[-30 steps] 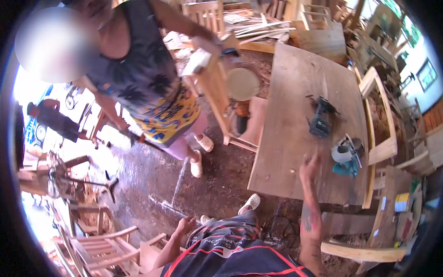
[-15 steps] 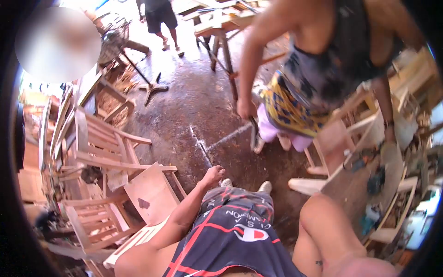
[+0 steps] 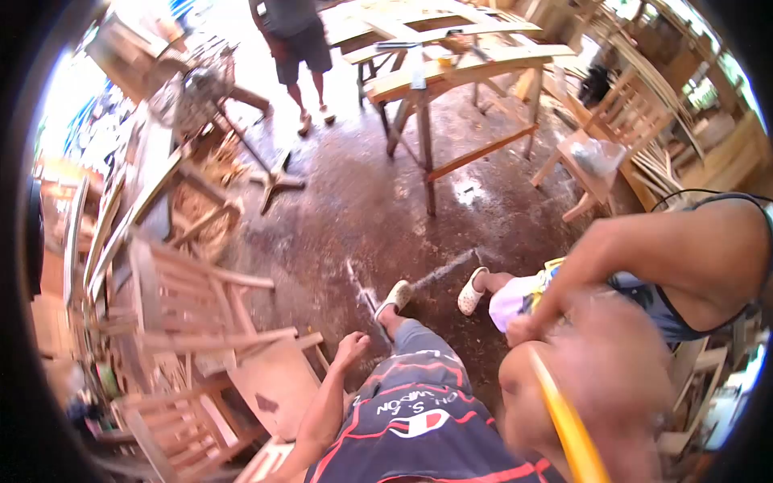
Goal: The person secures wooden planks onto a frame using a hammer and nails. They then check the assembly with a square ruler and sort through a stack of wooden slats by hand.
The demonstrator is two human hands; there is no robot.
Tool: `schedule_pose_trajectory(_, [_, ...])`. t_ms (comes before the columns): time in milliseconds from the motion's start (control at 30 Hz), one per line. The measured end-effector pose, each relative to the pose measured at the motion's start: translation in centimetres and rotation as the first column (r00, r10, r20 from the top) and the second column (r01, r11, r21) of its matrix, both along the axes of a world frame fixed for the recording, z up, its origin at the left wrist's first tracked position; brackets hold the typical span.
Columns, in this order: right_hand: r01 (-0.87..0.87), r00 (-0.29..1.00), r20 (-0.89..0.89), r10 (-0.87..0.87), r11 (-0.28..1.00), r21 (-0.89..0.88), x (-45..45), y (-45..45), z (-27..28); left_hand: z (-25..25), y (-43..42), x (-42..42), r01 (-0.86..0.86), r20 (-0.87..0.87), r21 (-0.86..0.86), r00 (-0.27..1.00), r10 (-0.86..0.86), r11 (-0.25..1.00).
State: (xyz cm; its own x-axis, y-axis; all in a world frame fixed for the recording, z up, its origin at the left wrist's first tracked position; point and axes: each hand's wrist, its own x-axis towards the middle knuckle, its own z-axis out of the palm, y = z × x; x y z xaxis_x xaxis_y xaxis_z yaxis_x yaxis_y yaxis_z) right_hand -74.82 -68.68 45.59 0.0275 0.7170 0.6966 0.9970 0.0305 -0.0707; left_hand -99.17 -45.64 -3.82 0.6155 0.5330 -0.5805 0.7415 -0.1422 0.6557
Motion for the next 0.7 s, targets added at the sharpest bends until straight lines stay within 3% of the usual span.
schedule_pose_trajectory(33, [0.153,0.981,-0.106,-0.161,0.985,-0.081,2.0,1.0,-3.4,0.1,2.0,1.2,-0.025,0.032,0.019,0.999,0.024,1.0])
schedule_pose_trajectory(67, [0.414,0.834,-0.467,-0.294,0.894,0.175,2.4,5.5,-10.0,-2.4,3.8,0.2,-0.054,0.024,-0.002,0.998,0.054,0.999])
schedule_pose_trajectory(100, [0.341,0.659,-0.752,-0.02,0.899,0.275,6.1,9.6,-14.3,-4.8,6.6,0.7,-0.071,0.018,-0.022,0.997,0.072,0.997])
schedule_pose_trajectory(133, [0.436,0.572,-0.796,-0.197,0.896,0.091,8.4,11.4,-18.5,0.1,7.9,2.2,-0.014,-0.081,-0.023,0.997,0.012,1.0])
schedule_pose_trajectory(167, [0.441,0.329,-0.91,-0.252,0.893,-0.088,10.6,12.0,-27.3,0.3,8.8,1.9,-0.105,-0.081,0.062,0.991,0.11,0.993])
schedule_pose_trajectory(200, [0.396,0.141,-0.972,-0.186,0.911,-0.117,11.2,11.7,-32.3,-6.0,12.3,-0.2,-0.078,-0.074,0.015,0.994,0.079,0.997])
schedule_pose_trajectory(233, [0.389,-0.306,-0.951,0.036,0.917,-0.09,10.5,11.2,-34.5,-2.0,13.3,1.7,0.049,-0.169,0.14,0.985,-0.025,0.989])
schedule_pose_trajectory(267, [0.44,-0.509,-0.855,0.103,0.884,-0.156,10.0,10.4,-35.8,-1.5,14.7,2.6,0.039,-0.191,0.06,0.981,-0.027,0.997])
schedule_pose_trajectory(300, [0.495,-0.58,-0.809,0.094,0.829,-0.259,9.5,9.9,-36.9,-4.0,16.7,2.2,0.094,-0.142,0.19,0.988,-0.068,0.977])
schedule_pose_trajectory(333, [0.55,-0.595,-0.787,0.161,0.796,-0.253,10.7,10.6,-36.2,-1.1,18.5,5.2,0.049,-0.161,0.037,0.986,-0.042,0.998])
schedule_pose_trajectory(367, [0.604,-0.589,-0.773,0.234,0.763,-0.229,11.3,9.9,-35.1,2.2,18.5,8.2,0.124,-0.213,0.093,0.972,-0.102,0.988])
schedule_pose_trajectory(467, [0.755,-0.413,-0.852,0.321,0.644,-0.123,17.3,8.5,-33.6,-6.3,25.1,13.7,0.234,-0.205,0.025,0.953,-0.224,0.972])
schedule_pose_trajectory(500, [0.802,-0.361,-0.877,0.318,0.585,-0.118,19.6,8.2,-32.6,-7.4,26.3,16.5,0.325,-0.164,0.056,0.936,-0.313,0.944])
schedule_pose_trajectory(567, [0.909,-0.13,-0.926,0.353,0.416,0.031,23.1,7.2,-31.4,-8.4,28.1,22.0,0.441,-0.125,0.095,0.895,-0.428,0.893])
schedule_pose_trajectory(633, [0.92,0.132,-0.969,0.208,0.339,0.198,26.7,5.6,-31.5,-4.9,25.8,30.2,0.591,-0.183,0.131,0.803,-0.567,0.796])
schedule_pose_trajectory(667, [0.935,0.185,-0.98,0.069,0.295,0.197,28.3,4.9,-31.6,-4.9,25.3,32.9,0.68,-0.21,0.148,0.731,-0.649,0.718])
schedule_pose_trajectory(700, [0.966,0.144,-0.984,-0.108,0.231,0.117,29.5,4.3,-30.8,-4.9,24.7,33.9,0.696,-0.216,0.143,0.716,-0.664,0.704])
